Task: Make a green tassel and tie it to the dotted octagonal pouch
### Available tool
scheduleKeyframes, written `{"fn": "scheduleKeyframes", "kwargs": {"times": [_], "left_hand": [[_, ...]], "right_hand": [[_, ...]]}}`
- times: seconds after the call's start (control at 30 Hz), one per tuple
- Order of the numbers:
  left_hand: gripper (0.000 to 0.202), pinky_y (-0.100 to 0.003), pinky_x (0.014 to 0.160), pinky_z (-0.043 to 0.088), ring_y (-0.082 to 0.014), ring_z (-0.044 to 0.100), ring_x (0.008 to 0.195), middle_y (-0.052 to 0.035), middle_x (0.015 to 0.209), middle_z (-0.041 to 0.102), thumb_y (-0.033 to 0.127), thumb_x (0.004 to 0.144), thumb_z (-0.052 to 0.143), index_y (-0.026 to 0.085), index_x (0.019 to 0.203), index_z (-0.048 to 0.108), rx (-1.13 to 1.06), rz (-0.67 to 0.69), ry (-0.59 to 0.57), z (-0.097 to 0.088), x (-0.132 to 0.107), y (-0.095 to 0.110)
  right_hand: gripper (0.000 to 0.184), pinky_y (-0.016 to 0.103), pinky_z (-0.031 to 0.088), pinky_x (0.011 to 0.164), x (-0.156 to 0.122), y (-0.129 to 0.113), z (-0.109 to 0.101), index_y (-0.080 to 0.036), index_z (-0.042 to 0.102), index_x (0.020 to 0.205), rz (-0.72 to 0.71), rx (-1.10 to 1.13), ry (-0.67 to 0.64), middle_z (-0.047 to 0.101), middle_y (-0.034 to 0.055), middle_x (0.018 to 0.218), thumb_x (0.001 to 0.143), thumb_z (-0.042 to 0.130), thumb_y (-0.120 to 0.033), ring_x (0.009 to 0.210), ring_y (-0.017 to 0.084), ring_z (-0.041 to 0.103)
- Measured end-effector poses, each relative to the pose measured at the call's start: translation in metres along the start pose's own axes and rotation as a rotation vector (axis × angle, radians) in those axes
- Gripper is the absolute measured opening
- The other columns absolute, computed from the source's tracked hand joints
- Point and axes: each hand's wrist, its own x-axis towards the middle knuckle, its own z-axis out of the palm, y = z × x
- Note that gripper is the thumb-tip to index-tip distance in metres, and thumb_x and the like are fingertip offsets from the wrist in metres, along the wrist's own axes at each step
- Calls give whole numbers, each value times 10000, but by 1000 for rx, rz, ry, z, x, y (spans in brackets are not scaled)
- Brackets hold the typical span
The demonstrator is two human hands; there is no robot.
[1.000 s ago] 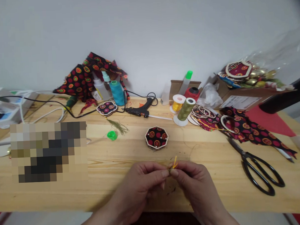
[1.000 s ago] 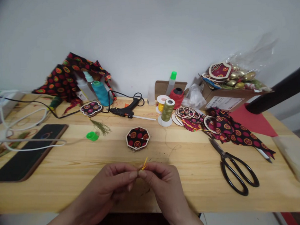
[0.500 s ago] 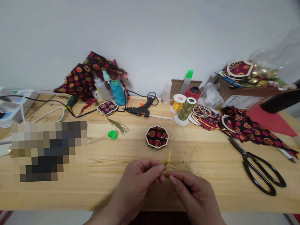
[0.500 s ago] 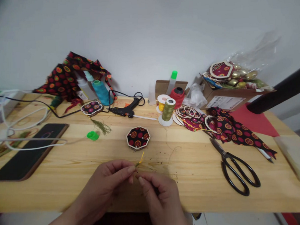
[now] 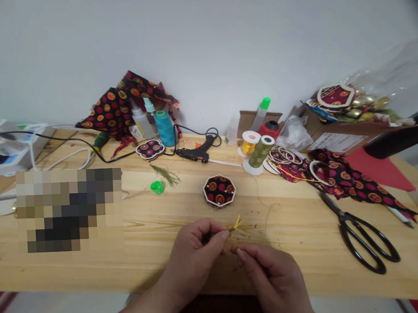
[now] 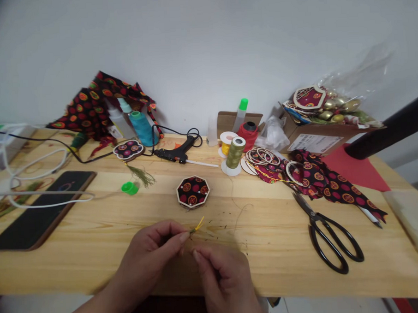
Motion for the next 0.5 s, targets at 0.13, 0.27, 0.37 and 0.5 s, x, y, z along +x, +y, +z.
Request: {"fn": "scheduleKeyframes", "kwargs": {"times": [0.13,0.27,0.37,0.5], "left_hand": [[135,-234,551,373,-129,487,551,43,545,572,260,726,634,183,620,662,46,19,21,0,0,1],[136,-235,544,378,-132,491,545,42,542,574,267,732,632,186,628,666,73,38,30,-1,0,1],[130,-238,558,389,-143,513,570,33,561,598,256,740,621,188,642,675,124,69,54,-2,0,0],[155,-244,588,410,-163,562,620,16,603,641,247,760,601,190,637,675,214,118,31,-3,-1,0]], "right_hand": [[222,249,523,543,3,-3,-2,-255,737,792,-21,-31,-23,686,-3,619,881,538,-213,593,171,662],[261,265,518,529,3,-3,-3,-254,725,751,-40,-75,-44,670,7,588,901,512,-242,575,180,647],[270,256,499,520,3,-1,-3,-244,703,735,-76,-121,-60,673,6,602,907,496,-224,562,168,637],[245,233,450,505,5,-3,-7,-198,674,793,-202,-235,-90,673,16,631,901,460,-148,535,140,611]]}}
